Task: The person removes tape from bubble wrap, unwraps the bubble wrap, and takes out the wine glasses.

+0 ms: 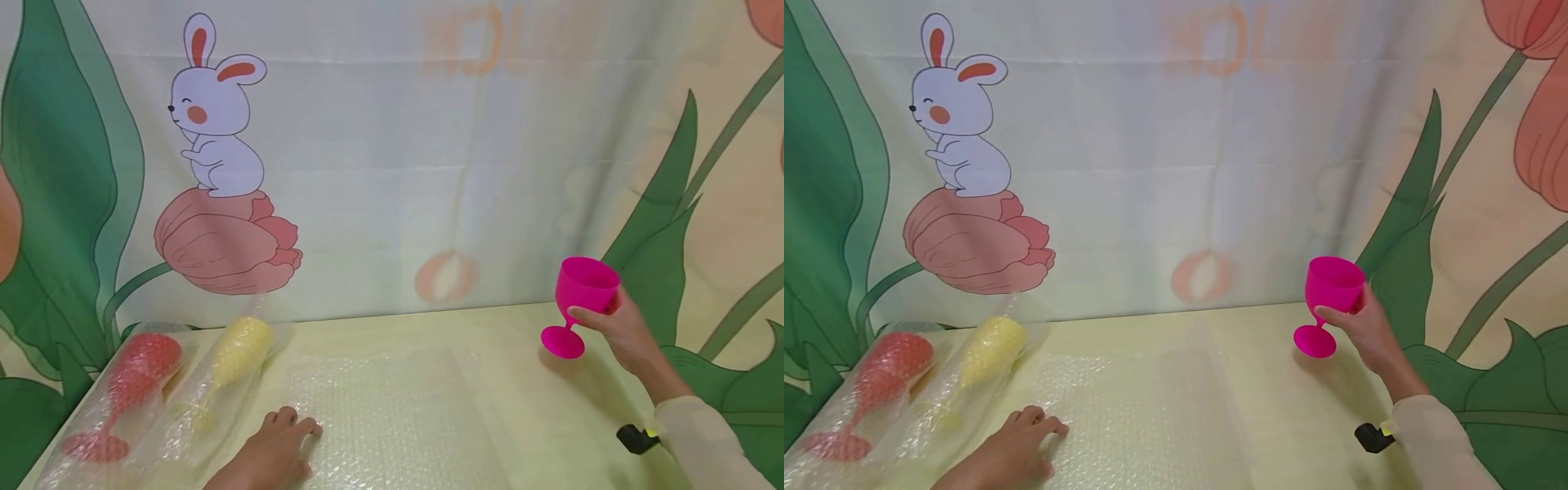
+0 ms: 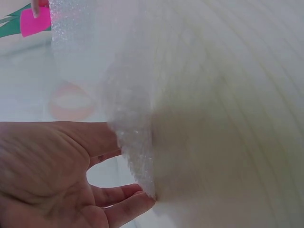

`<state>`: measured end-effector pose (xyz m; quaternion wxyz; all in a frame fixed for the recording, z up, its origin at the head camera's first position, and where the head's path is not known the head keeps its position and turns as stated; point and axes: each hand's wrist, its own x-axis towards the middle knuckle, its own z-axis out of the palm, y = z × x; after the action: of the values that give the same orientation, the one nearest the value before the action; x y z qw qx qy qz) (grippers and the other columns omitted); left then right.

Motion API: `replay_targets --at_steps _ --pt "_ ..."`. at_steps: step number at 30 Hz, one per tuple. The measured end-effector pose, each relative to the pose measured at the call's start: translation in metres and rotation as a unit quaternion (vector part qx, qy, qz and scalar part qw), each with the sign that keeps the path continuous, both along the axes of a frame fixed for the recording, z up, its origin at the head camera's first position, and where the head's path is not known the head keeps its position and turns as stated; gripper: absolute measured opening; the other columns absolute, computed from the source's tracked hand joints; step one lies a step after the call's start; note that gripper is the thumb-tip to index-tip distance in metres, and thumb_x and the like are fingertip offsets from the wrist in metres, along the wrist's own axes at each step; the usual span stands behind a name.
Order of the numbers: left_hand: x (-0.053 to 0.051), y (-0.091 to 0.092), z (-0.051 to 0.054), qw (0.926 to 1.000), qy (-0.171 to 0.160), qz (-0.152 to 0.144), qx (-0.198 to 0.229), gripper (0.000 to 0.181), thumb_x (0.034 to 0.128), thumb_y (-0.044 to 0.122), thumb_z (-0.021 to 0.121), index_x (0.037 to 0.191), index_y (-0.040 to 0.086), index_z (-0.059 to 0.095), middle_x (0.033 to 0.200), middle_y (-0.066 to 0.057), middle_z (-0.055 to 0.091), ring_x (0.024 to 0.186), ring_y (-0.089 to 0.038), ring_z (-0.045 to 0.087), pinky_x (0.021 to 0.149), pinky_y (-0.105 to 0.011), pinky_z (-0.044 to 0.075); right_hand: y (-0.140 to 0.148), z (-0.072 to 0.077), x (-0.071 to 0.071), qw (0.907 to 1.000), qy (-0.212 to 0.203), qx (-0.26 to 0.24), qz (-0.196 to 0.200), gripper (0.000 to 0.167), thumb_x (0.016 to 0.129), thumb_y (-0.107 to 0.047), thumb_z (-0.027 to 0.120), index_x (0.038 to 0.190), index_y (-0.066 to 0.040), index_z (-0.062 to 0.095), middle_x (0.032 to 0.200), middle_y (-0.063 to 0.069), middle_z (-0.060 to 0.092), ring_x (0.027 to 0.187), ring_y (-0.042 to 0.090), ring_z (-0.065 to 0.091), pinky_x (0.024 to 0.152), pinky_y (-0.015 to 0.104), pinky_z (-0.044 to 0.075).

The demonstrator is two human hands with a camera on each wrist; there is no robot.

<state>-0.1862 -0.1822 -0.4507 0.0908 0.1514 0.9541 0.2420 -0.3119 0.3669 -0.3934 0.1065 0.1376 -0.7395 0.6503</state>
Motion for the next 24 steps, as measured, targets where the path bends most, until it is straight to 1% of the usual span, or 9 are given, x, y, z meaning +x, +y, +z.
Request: replay_targets --at_steps 4,9,16,18,24 --pt "0.001 0.001 0.000 1.0000 -0.003 0.003 -0.002 0.044 0.0767 0.010 0.088 0.116 0.012 0.068 0.116 -0.014 0.050 0.103 -0.036 0.045 0.075 -0.054 0.051 0.008 -0.003 -0.005 0.9998 -0.011 -0.008 -0.011 0.060 0.097 -0.002 0.070 0.144 -0.024 0.040 0.128 -0.001 0.053 0.112 0.016 0.054 0.083 0.027 0.058" --pt "0.002 0.002 0.001 0.9999 -0.002 0.011 -0.013 0.044 0.0779 0.010 0.088 0.117 0.012 0.067 0.119 -0.014 0.050 0.105 -0.036 0.045 0.075 -0.053 0.051 0.015 -0.007 -0.010 0.9993 -0.023 -0.010 -0.027 0.060 0.097 -0.005 0.071 0.143 -0.024 0.038 0.127 -0.003 0.051 0.112 0.015 0.052 0.082 0.025 0.057" --pt "0.003 0.003 0.003 0.9999 -0.013 0.011 -0.004 0.045 0.0783 0.010 0.087 0.118 0.012 0.067 0.122 -0.015 0.049 0.108 -0.037 0.044 0.076 -0.053 0.051 0.025 -0.018 -0.018 0.9968 -0.042 0.000 -0.069 0.062 0.097 -0.011 0.073 0.146 -0.025 0.036 0.125 -0.008 0.049 0.110 0.011 0.051 0.082 0.021 0.055" --pt "0.003 0.003 0.004 0.9998 -0.014 0.011 -0.005 0.044 0.0785 0.010 0.087 0.118 0.012 0.067 0.122 -0.016 0.050 0.110 -0.038 0.045 0.076 -0.054 0.051 0.026 -0.020 -0.021 0.9965 -0.045 -0.006 -0.071 0.063 0.097 -0.011 0.073 0.146 -0.024 0.036 0.125 -0.008 0.049 0.109 0.011 0.051 0.082 0.021 0.055" --pt "0.003 0.002 0.005 0.9998 -0.015 0.012 -0.010 0.044 0.0787 0.011 0.087 0.119 0.013 0.067 0.125 -0.017 0.050 0.113 -0.040 0.045 0.078 -0.056 0.051 0.023 -0.025 -0.027 0.9962 -0.041 0.018 -0.075 0.066 0.097 -0.016 0.074 0.148 -0.022 0.034 0.126 -0.007 0.048 0.110 0.012 0.051 0.083 0.021 0.055"
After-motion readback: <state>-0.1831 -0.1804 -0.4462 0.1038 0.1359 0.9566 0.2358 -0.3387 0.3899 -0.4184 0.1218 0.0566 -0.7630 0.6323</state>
